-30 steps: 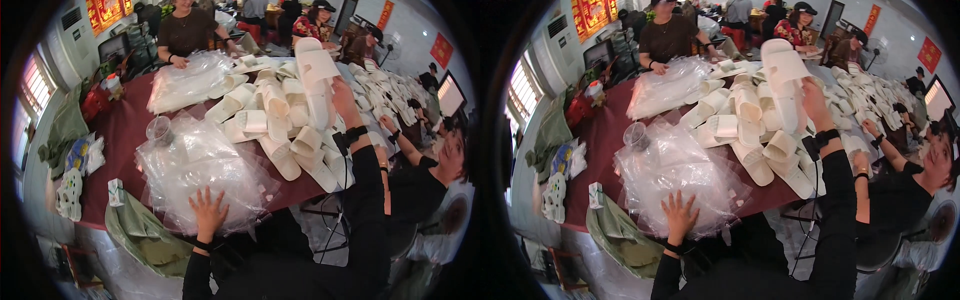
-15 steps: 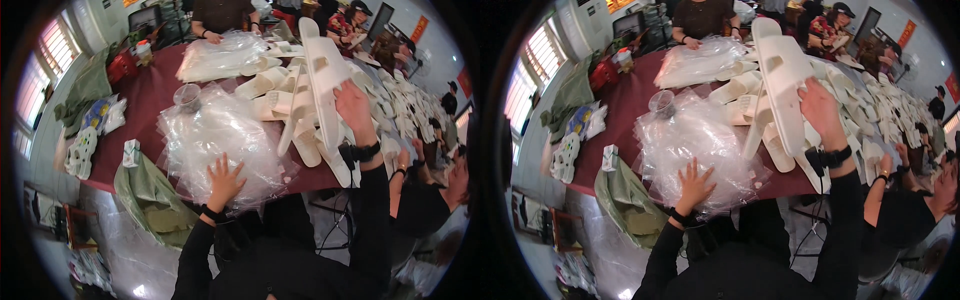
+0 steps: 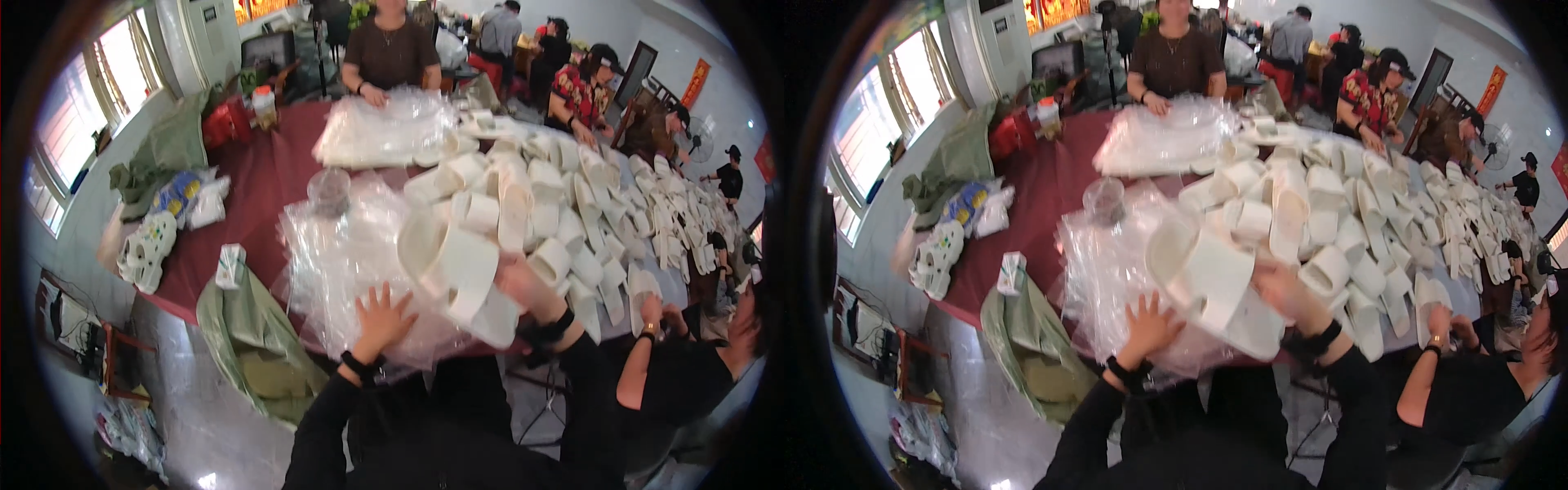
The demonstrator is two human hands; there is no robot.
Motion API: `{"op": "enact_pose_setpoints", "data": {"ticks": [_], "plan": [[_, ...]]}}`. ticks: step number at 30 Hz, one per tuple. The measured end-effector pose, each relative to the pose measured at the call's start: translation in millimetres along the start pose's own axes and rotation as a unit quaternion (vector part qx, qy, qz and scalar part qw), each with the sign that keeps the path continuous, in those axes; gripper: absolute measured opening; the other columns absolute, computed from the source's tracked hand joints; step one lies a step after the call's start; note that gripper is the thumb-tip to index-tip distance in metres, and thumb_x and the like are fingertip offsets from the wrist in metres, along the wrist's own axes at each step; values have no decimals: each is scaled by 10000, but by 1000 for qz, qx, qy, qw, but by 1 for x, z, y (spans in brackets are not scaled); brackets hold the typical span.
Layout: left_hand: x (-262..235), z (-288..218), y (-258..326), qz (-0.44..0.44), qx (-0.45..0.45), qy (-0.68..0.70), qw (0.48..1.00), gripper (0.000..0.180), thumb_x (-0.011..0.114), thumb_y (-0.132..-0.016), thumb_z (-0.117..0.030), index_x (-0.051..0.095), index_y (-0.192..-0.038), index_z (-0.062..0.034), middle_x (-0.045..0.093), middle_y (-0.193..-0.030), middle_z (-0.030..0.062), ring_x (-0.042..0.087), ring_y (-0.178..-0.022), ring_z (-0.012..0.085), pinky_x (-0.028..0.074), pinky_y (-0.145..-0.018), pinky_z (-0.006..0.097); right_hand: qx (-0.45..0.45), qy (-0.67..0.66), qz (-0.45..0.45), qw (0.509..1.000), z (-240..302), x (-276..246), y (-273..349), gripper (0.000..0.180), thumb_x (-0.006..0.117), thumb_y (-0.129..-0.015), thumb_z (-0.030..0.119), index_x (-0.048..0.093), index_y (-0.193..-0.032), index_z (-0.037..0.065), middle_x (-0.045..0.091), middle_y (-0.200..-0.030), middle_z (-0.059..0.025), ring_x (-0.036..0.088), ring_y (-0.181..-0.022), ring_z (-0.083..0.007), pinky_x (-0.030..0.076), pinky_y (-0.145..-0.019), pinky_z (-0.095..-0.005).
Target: The recorder is packaging white slippers or sandals into clear plastic bags at a shared work table.
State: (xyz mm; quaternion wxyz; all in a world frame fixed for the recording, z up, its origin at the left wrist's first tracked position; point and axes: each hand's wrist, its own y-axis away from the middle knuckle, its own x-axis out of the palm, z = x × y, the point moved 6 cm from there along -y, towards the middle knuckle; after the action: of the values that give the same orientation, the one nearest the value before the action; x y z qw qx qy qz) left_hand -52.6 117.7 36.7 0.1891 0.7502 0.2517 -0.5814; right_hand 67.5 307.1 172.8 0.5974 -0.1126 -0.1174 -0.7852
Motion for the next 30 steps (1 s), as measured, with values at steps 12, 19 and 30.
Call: {"op": "enact_pose_setpoints", "data": {"ticks": [12,19,30], "plan": [[-2,30,-12,144,37,46,988,634,522,-852,-439,339,-1395,-165,450,-1303,201,462,-1157,399,384,-912,575,111,69,-26,991,-77,-21,55,251,540,-929,148,635,-1108,0,647,-1048,-28,597,-944,-105,462,-843,-253],[-20,38,-37,71,73,49,994,692,633,-775,-254,330,-1390,-163,555,-1108,156,560,-965,365,489,-780,462,139,132,26,981,-80,-8,60,244,553,-907,124,646,-1110,25,653,-899,3,580,-795,-64,470,-694,-220],[-24,37,-34,82,58,4,995,527,583,-816,-247,446,-1325,-243,508,-1154,119,512,-1018,338,461,-819,490,-101,392,25,914,-129,10,62,286,596,-808,81,667,-1084,79,645,-1066,-54,608,-793,-201,486,-731,-279]]}}
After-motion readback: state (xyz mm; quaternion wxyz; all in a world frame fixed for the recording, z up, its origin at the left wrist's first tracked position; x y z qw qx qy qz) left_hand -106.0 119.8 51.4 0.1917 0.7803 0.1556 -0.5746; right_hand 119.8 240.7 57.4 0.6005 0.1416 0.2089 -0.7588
